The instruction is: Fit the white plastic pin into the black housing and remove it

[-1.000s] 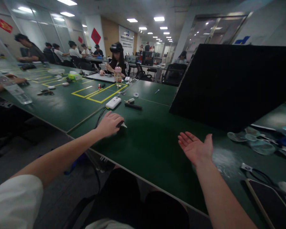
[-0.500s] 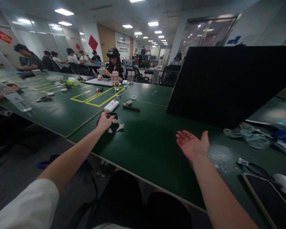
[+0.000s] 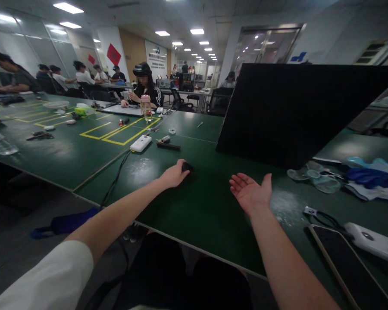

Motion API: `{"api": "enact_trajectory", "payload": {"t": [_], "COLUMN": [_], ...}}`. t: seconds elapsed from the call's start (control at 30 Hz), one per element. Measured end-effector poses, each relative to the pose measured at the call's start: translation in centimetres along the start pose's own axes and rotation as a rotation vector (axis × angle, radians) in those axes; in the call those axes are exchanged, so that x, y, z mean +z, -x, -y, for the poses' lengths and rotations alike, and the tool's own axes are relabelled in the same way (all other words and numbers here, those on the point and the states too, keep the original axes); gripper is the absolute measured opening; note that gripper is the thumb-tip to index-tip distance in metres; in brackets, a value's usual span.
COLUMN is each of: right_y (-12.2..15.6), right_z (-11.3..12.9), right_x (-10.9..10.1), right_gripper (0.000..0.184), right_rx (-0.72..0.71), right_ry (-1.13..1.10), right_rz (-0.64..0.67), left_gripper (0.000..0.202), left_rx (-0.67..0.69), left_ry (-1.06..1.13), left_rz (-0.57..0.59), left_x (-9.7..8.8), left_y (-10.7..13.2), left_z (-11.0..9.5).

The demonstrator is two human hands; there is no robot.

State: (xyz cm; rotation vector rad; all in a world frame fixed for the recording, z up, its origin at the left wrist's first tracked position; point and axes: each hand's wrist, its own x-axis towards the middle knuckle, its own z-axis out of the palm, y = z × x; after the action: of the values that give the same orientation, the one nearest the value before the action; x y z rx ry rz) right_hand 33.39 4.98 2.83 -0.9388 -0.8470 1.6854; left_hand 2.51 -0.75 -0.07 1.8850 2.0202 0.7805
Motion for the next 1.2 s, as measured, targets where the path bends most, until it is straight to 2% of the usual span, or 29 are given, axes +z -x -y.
{"api": "enact_trajectory", "payload": {"t": [0.1,0.2,0.27,0.33,0.43,0.5,0.57,0.6,0.67,0.73,0.83,0.93,1.03,1.2], "right_y": [-0.3,-0.5,-0.7,-0.8,-0.8,-0.5,0.0,0.2,0.5,0.5,0.2,-0.1,-0.2,-0.8], "right_z": [0.1,0.4,0.4,0.3,-0.2,-0.8,-1.3,-1.6,-2.1,-2.4,-2.5,-2.2,-2.0,-2.5], "right_x": [-0.5,-0.9,-1.1,-1.2,-1.1,-0.9,-0.5,-0.2,0.6,1.5,2.3,2.3,2.0,2.1], "right_gripper": [0.084,0.081,0.080,0.077,0.060,0.045,0.033,0.035,0.047,0.048,0.035,0.029,0.031,0.039], "right_rx": [-0.048,-0.085,-0.105,-0.121,-0.193,-0.330,-0.486,-0.535,-0.553,-0.521,-0.519,-0.515,-0.509,-0.526], "right_ry": [0.008,0.007,0.016,0.056,0.313,0.638,0.977,1.117,1.326,1.480,1.646,1.723,1.760,1.793], "right_rz": [-0.023,-0.049,-0.058,-0.094,-0.180,-0.132,0.060,0.173,0.360,0.460,0.490,0.387,0.284,0.176], "left_gripper": [0.055,0.054,0.054,0.052,0.049,0.045,0.041,0.041,0.042,0.045,0.049,0.050,0.050,0.048], "left_rx": [0.117,0.214,0.248,0.261,0.201,0.115,0.073,0.070,0.017,-0.061,-0.071,0.020,0.083,0.112], "left_ry": [0.063,0.104,0.126,0.183,0.365,0.488,0.553,0.563,0.529,0.508,0.507,0.428,0.336,0.271], "left_rz": [0.108,0.161,0.174,0.185,0.126,-0.031,-0.214,-0.277,-0.322,-0.292,-0.205,-0.123,-0.046,0.002], "left_x": [2.8,5.5,6.8,7.2,5.8,3.8,1.7,0.8,-0.4,-0.8,-0.7,-0.7,-0.9,-0.5], "left_y": [-0.3,-0.2,-0.1,-0.1,-0.5,-1.0,-1.3,-1.2,-0.7,0.2,1.4,2.1,2.7,3.4], "left_z": [-4.9,-9.1,-11.0,-11.8,-10.8,-8.8,-6.2,-4.8,-2.4,-0.8,-0.7,-2.0,-3.2,-3.5]}}
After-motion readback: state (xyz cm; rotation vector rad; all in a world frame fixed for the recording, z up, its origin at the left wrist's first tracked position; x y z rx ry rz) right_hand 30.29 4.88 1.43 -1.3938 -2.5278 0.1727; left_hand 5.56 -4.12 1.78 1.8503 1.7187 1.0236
